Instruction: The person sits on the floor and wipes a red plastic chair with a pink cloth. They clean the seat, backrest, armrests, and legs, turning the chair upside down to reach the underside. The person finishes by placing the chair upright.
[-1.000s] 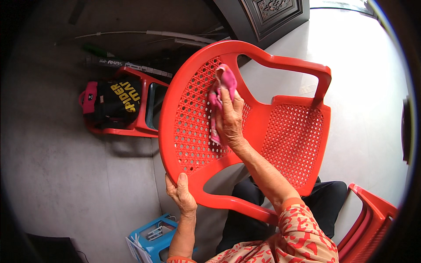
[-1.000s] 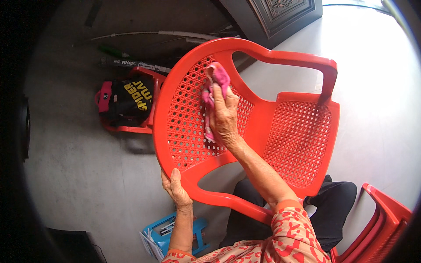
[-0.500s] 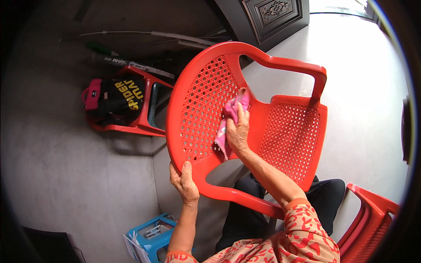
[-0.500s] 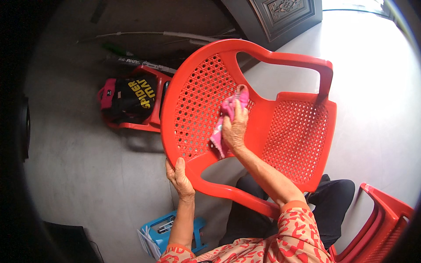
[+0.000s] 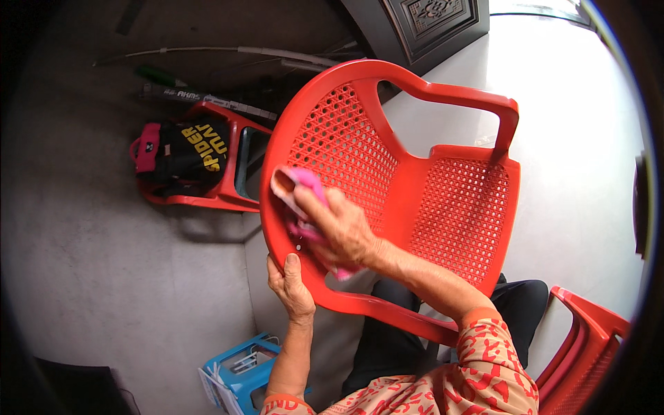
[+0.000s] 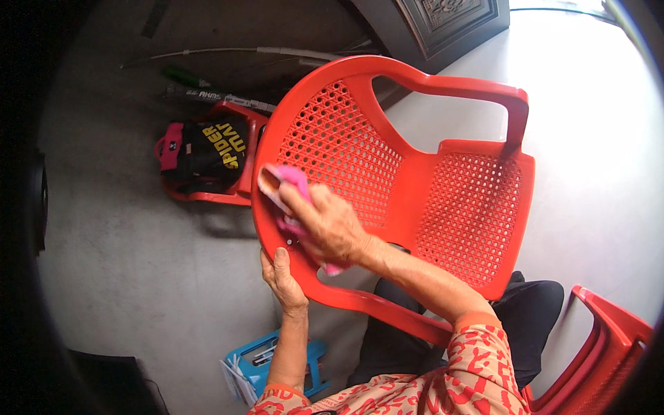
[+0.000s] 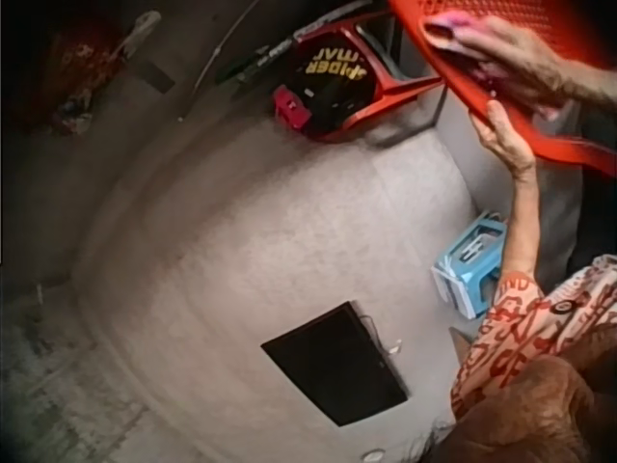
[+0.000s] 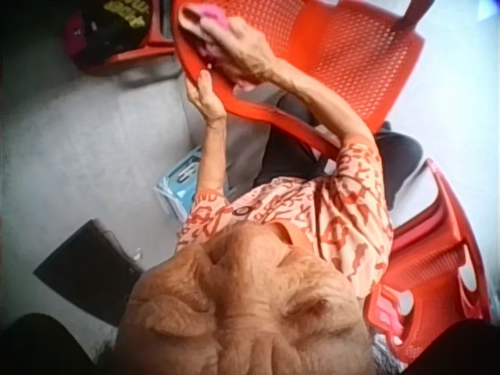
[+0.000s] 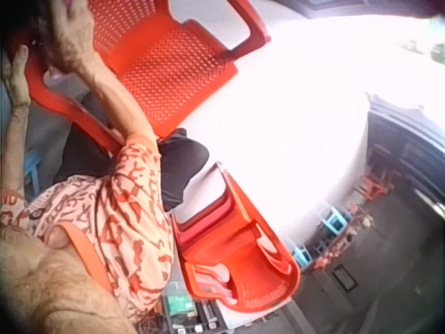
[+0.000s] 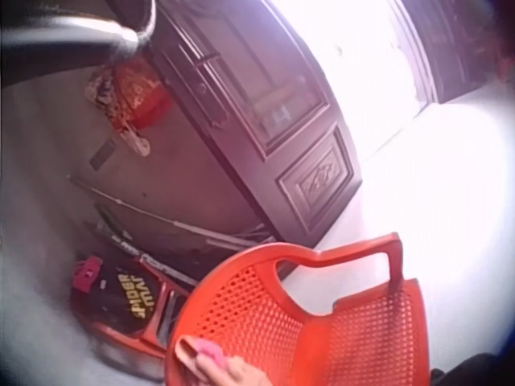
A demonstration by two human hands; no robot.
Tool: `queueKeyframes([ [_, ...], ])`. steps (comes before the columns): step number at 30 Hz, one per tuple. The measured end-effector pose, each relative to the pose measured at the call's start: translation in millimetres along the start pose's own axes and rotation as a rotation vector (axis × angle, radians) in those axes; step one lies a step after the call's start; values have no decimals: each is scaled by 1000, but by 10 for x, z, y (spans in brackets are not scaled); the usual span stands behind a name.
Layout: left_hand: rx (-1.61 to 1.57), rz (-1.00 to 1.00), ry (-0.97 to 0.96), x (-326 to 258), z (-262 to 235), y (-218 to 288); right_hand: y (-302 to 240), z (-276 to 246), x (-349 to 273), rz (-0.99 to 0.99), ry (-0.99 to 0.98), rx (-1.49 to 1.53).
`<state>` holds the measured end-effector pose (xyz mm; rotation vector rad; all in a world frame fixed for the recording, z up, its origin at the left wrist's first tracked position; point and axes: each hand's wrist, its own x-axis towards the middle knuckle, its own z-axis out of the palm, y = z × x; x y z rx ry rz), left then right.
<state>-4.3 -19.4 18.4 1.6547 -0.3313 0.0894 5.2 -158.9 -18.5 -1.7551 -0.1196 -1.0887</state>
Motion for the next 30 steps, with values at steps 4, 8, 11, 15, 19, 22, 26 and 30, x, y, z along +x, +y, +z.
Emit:
queueKeyframes([
  [4,-62,-29,-5,-8,-50,-28,571,-51,293,165,205,-30],
  [8,-46,-18,-19,-3,-3,3,824,-179,456,399,252,-19],
  [11,-24,-10,-24,6,-2,-13,695,-132,402,254,209,1],
  [15,-4,-12,-37,12,-22,18,108,-40,222,0,-29,148],
  [19,5,75,-26,28,-66,-94,-256,-38,3,-39,-203,131],
  [22,-60,6,-44,14,-19,-59,-117,93,-44,-60,28,80],
  [26,-85,-9,-28,5,-24,-57,128,84,22,115,227,66],
  [30,-62,-6,3,-9,-18,-44,644,123,-142,223,371,50],
])
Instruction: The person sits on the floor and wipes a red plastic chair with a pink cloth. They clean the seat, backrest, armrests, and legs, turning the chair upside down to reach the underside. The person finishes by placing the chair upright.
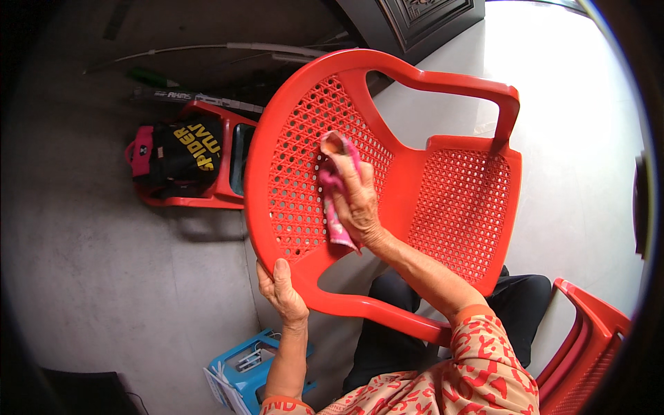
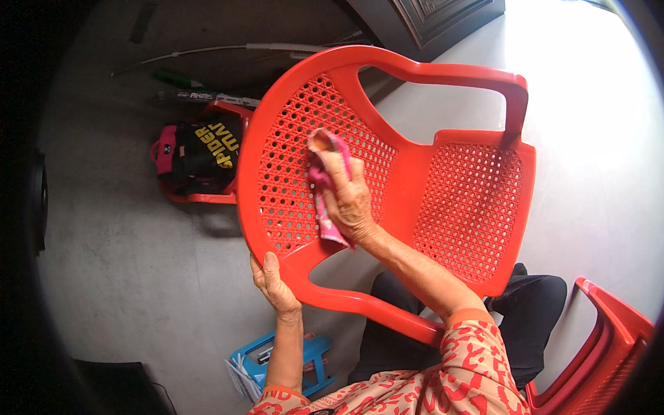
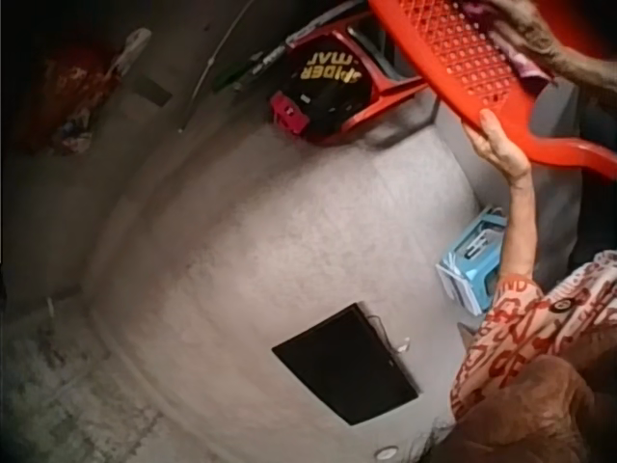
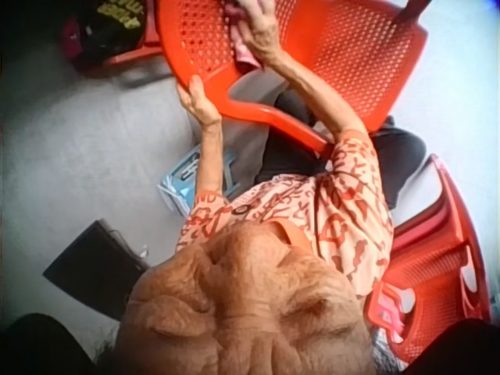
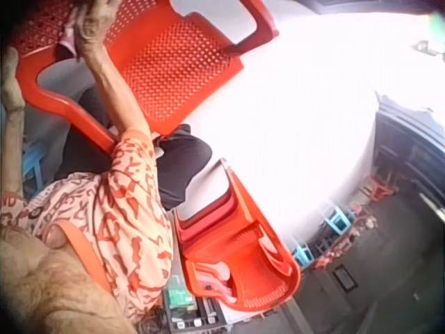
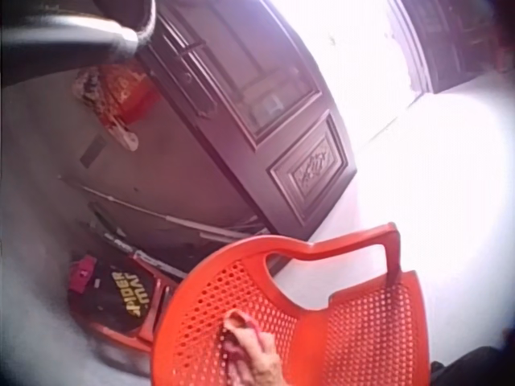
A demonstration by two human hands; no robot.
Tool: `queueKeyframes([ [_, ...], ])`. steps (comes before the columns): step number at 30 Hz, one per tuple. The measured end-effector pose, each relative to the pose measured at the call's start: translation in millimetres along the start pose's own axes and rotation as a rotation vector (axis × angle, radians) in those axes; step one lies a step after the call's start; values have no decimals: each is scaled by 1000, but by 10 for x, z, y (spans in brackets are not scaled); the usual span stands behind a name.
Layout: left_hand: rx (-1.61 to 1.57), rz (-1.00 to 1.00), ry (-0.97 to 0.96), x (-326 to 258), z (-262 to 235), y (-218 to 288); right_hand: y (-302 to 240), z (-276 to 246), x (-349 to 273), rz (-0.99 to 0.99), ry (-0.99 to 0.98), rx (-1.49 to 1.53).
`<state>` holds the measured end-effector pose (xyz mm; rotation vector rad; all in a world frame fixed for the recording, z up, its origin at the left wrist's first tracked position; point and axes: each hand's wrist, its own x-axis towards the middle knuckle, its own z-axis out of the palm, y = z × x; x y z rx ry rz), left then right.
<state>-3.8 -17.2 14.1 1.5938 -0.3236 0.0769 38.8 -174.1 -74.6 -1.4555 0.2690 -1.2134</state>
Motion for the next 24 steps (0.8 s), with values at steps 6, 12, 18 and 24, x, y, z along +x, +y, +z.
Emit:
queueKeyframes([
  [6,22,2,-10,-6,6,33,822,-173,-496,425,173,-234],
  [12,1,3,-16,9,33,15,1089,-364,-625,761,117,16],
  [18,40,45,-20,35,-4,-18,13,-133,-395,614,-49,177],
  [24,152,-30,-22,5,-159,-88,-1095,-91,-303,-251,-396,90],
])
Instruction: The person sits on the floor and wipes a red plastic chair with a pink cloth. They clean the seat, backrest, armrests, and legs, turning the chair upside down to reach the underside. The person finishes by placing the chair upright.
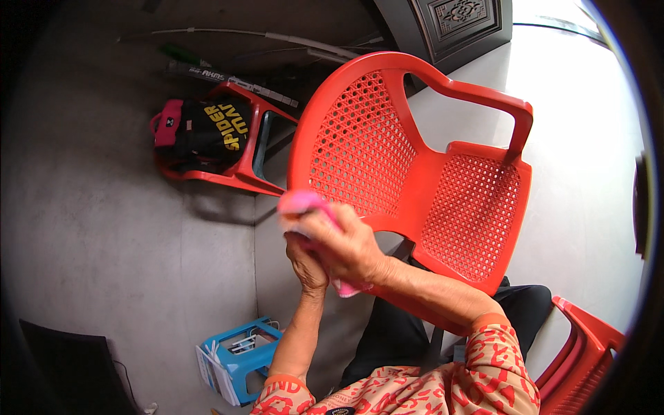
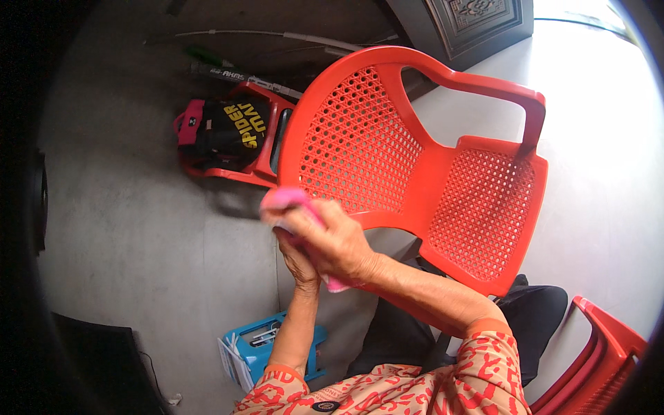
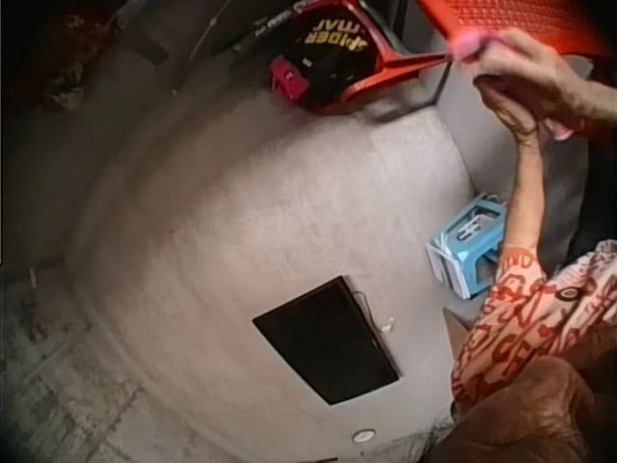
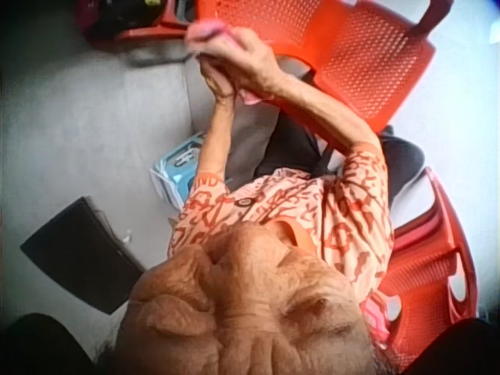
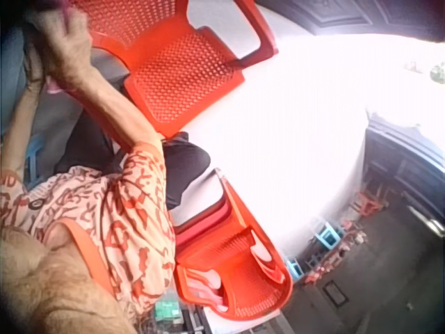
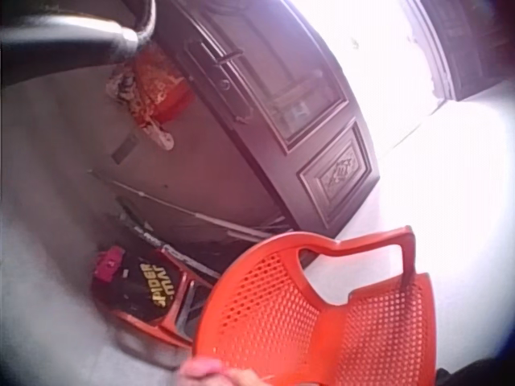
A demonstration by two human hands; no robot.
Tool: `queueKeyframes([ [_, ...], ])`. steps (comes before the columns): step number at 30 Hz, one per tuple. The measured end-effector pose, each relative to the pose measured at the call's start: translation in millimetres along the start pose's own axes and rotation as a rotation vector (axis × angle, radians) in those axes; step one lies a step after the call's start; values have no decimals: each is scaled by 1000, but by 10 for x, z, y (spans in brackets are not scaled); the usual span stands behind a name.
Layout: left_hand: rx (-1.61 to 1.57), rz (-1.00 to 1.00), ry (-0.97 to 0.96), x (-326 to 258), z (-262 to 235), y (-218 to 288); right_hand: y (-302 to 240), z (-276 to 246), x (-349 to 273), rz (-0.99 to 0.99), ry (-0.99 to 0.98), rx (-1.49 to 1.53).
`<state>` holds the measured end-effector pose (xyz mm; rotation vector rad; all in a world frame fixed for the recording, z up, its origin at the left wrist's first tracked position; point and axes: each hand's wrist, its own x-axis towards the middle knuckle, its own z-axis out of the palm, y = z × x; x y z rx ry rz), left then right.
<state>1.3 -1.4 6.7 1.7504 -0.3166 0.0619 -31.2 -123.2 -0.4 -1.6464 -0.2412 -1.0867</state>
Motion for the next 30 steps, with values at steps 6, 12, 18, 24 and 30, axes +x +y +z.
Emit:
queueKeyframes([
  [6,-23,6,-12,-33,-84,-190,27,-50,115,-163,-106,-114],
  [12,-103,-90,78,-10,84,2,737,-15,436,-30,291,-221],
  [18,92,-57,86,-36,2,-89,917,-67,484,322,418,-32],
  [24,-227,-109,94,29,116,-48,291,-4,290,-39,60,-28],
  [30,688,442,16,-23,-147,-487,23,7,182,-396,-98,-120],
])
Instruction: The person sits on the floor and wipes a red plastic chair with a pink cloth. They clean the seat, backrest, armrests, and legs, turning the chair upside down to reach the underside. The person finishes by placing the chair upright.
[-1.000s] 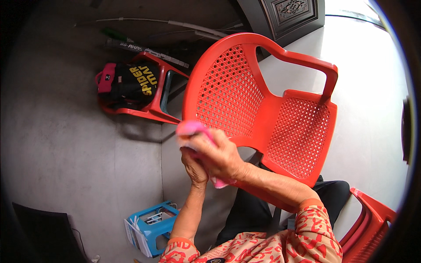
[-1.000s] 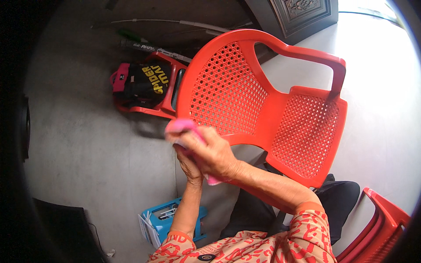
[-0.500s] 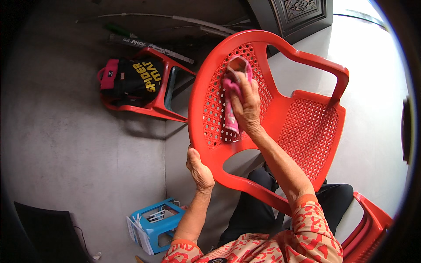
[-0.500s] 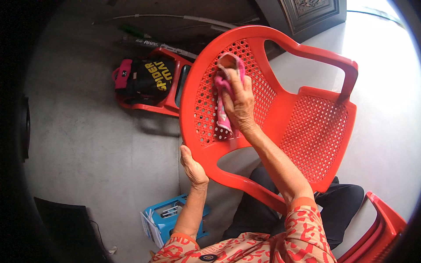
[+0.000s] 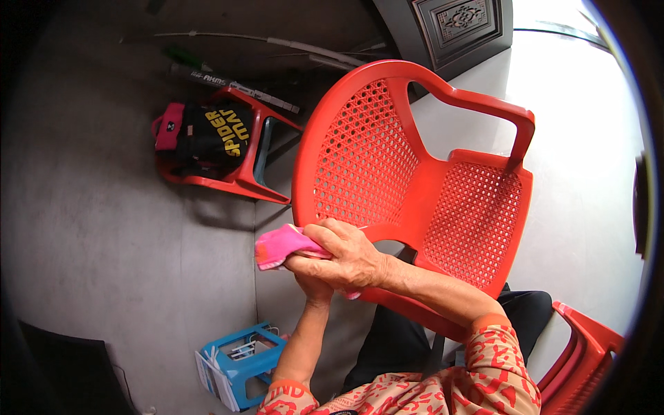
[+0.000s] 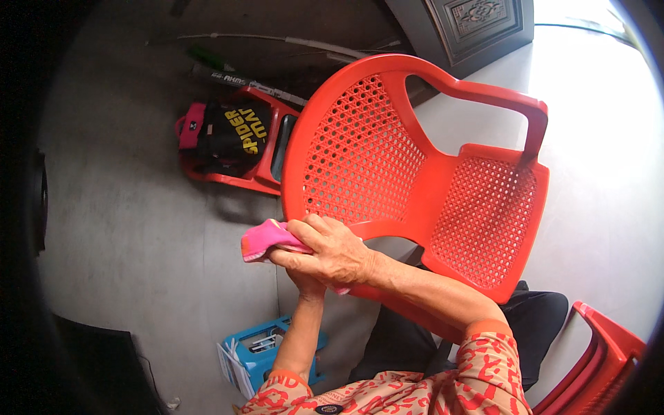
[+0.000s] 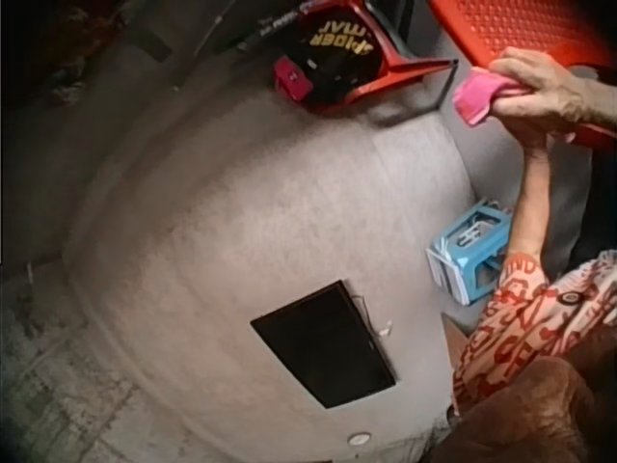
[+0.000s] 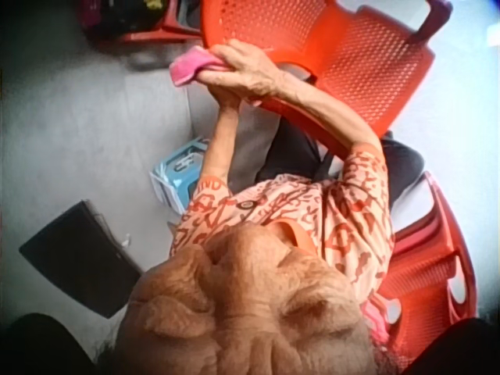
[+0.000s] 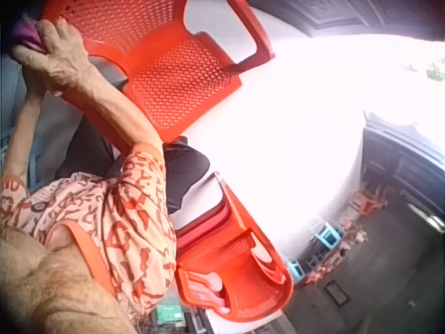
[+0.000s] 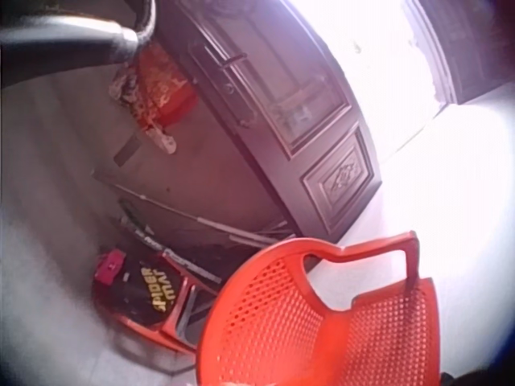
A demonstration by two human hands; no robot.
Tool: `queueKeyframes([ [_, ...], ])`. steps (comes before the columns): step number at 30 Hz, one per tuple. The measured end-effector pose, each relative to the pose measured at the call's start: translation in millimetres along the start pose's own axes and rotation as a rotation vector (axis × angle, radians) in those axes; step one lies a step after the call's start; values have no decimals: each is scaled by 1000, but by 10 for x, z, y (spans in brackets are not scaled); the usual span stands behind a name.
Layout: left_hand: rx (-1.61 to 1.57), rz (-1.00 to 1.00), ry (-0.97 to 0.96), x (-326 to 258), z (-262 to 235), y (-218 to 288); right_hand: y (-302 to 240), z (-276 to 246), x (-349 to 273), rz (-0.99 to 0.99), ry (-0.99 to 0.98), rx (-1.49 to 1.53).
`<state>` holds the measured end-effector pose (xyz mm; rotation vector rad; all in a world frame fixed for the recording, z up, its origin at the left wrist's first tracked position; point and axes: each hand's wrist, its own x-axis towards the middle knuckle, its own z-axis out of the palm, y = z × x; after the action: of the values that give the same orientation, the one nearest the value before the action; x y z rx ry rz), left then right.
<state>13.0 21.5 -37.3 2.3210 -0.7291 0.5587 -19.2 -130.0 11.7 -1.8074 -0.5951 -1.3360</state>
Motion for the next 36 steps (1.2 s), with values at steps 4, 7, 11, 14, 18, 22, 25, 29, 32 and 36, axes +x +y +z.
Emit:
queueKeyframes([
  [4,-335,-252,-52,148,-164,364,183,24,195,58,-39,-51],
  [7,-1011,-449,26,258,-112,489,427,14,410,125,48,-32],
  [11,-845,-483,33,257,-157,576,825,-3,576,290,344,-188],
  [14,-805,-475,42,242,-188,556,1231,-66,419,462,443,-341],
  [18,-792,-456,35,250,-177,558,1558,-263,77,706,549,-366],
  [22,-767,-457,31,266,-172,543,1474,-210,-35,735,501,-254],
  [25,-764,-445,34,280,-158,536,1165,-77,-33,582,423,-152],
  [29,-755,-428,20,304,-148,550,681,-21,-160,614,229,7],
  [32,-804,-431,38,310,-137,570,430,-52,-191,480,140,12],
  [36,-861,-451,61,296,-140,547,255,-119,-172,329,2,-88],
])
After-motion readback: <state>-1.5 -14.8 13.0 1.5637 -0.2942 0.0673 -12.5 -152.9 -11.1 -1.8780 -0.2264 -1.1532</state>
